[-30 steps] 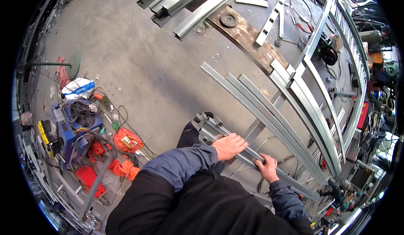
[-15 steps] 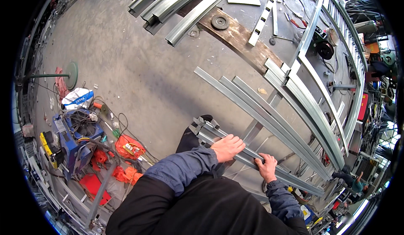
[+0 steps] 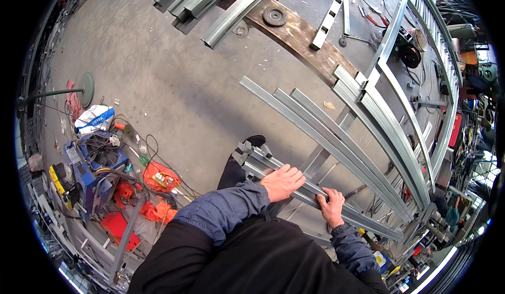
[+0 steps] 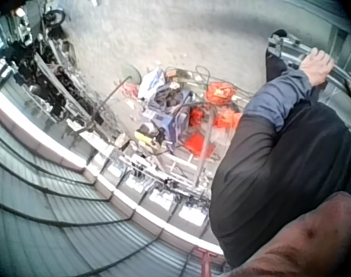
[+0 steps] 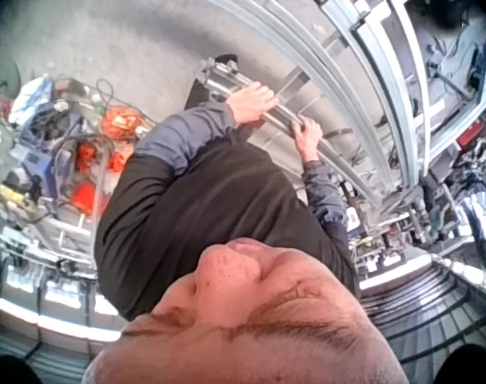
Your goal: The person welds multiple aluminum frame sections using a handheld welding torch, creating visible sparks at each joint. They repeatedly position and align the metal bars on a workbench, then weld them in place.
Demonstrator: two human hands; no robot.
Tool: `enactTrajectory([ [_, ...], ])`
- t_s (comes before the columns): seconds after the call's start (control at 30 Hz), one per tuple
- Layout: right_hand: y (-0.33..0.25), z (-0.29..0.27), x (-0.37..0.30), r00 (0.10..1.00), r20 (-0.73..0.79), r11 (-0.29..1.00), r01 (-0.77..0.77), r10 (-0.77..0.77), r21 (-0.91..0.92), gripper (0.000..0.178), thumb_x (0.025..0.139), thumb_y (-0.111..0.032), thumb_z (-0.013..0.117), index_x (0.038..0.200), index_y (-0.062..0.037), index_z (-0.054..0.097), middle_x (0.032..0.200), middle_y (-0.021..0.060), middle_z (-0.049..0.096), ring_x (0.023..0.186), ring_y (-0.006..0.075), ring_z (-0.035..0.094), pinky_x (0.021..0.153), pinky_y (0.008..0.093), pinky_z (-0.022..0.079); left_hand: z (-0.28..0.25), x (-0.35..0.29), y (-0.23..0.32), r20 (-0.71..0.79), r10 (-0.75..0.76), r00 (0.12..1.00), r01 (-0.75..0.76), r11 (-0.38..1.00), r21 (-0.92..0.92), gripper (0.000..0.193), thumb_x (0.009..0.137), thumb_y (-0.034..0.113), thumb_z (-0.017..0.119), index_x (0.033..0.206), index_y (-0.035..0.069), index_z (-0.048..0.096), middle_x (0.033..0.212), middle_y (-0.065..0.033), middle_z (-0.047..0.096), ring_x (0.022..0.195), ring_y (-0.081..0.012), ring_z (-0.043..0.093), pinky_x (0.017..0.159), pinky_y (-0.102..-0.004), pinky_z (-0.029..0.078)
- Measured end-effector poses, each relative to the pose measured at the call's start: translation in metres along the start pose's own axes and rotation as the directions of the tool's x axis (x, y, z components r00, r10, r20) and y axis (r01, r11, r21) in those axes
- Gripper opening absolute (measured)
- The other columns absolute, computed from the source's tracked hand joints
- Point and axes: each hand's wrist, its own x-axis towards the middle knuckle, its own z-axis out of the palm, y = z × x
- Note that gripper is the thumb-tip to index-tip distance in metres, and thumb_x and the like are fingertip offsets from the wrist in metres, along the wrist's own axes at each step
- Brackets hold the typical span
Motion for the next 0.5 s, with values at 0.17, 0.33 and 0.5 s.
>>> enactTrajectory([
  [0.17, -0.004, 0.000, -0.003, 1.000, -0.017, 1.000, -0.022, 0.022, 0.002, 0.043, 0.090, -0.043, 0.081, 0.122, -0.0127, 0.077, 0.118, 0.0070, 0.073, 0.117, 0.0316, 0.061, 0.111, 0.0476, 0.038, -0.007, 0.003, 0.001, 0.058, 0.008, 0.998, -0.008, 1.000, -0.003, 0.078, 0.066, 0.037, 0.093, 0.131, 0.007, 0.061, 0.111, -0.0043, 0.058, 0.108, -0.0219, 0.058, 0.095, -0.0368, 0.043],
  [0.33, -0.007, -0.013, -0.002, 0.999, 0.043, 1.000, 0.019, -0.019, -0.006, 0.052, 0.087, -0.046, 0.083, 0.126, -0.0113, 0.074, 0.122, 0.0083, 0.071, 0.120, 0.0327, 0.060, 0.113, 0.0490, 0.036, -0.016, 0.008, 0.003, 0.130, 0.014, 0.991, -0.012, 1.000, -0.017, 0.079, 0.068, 0.036, 0.093, 0.133, 0.005, 0.061, 0.113, -0.0057, 0.059, 0.110, -0.0237, 0.058, 0.098, -0.0378, 0.045],
  [0.5, 0.018, -0.023, -0.003, 0.988, 0.138, 0.993, 0.051, -0.065, 0.104, 0.061, 0.089, -0.046, 0.082, 0.137, -0.0117, 0.069, 0.132, 0.0097, 0.070, 0.128, 0.0350, 0.057, 0.118, 0.0502, 0.034, -0.014, 0.017, 0.005, 0.121, 0.017, 0.993, -0.012, 0.999, -0.037, 0.075, 0.071, 0.039, 0.092, 0.131, 0.006, 0.062, 0.110, -0.0064, 0.061, 0.109, -0.0247, 0.060, 0.096, -0.0389, 0.046],
])
